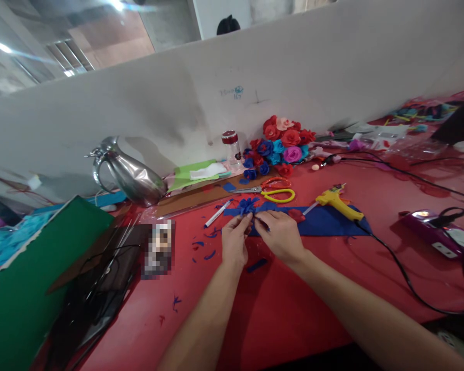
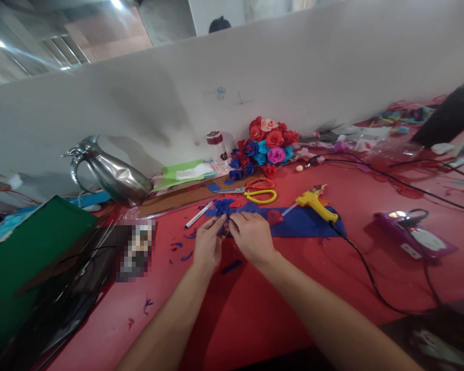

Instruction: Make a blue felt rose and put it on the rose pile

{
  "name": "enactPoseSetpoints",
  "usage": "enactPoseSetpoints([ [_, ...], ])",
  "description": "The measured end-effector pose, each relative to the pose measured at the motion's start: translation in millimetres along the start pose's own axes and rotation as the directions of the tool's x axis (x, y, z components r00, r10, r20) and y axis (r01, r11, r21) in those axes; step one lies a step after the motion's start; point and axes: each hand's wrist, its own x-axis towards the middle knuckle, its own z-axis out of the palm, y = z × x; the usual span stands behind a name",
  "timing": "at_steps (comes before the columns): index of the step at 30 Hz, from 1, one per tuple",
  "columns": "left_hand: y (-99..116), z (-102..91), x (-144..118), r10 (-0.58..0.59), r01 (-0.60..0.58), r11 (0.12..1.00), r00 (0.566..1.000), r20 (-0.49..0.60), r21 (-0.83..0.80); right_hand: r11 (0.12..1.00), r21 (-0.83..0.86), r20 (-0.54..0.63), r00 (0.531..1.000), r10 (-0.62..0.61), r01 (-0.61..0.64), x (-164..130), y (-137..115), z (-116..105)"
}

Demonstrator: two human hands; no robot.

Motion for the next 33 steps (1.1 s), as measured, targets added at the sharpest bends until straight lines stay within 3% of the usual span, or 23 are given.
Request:
enactPoseSetpoints([
  [5,-0.1,-0.1,0.4,0.008,-0.008,1.0,1.0,0.0,0.009,0.999,-0.023,0.002,1.0,-0.022,0.023,-1.1,-0.9,0.4],
  [9,2.0,0.4,-0.3,-0.025,0.026,0.998,0.999,0.022,-0.054,0.978,0.181,0.04,0.994,0.1,-0.106,-1.0,-2.3,-0.1],
  [13,4.7,1.0,-0.5,-0.044,0.045,0.993,0.999,0.017,-0.111,0.835,0.435,0.149,0.941,0.304,-0.338,1.2,-3.9,-0.8],
  [16,6.9,1.4,-0.4,-0.059,0.059,0.985,0.998,0.001,-0.159,0.711,0.552,0.21,0.898,0.388,-0.436,3.8,-4.4,-0.6],
  [19,8.4,1.4,0.3,-0.085,0.084,0.98,0.996,0.004,-0.179,0.634,0.624,0.273,0.888,0.371,-0.457,6.0,-4.4,-1.1],
  [22,8.6,0.4,1.8,-0.1,0.101,0.982,0.995,0.015,-0.161,0.623,0.64,0.3,0.893,0.336,-0.45,7.6,-4.2,-2.8],
  [33,13.6,-1.0,-1.3,-0.068,0.076,0.993,0.994,0.086,-0.087,0.594,0.694,0.237,0.908,0.345,-0.407,9.1,-2.6,-2.5],
])
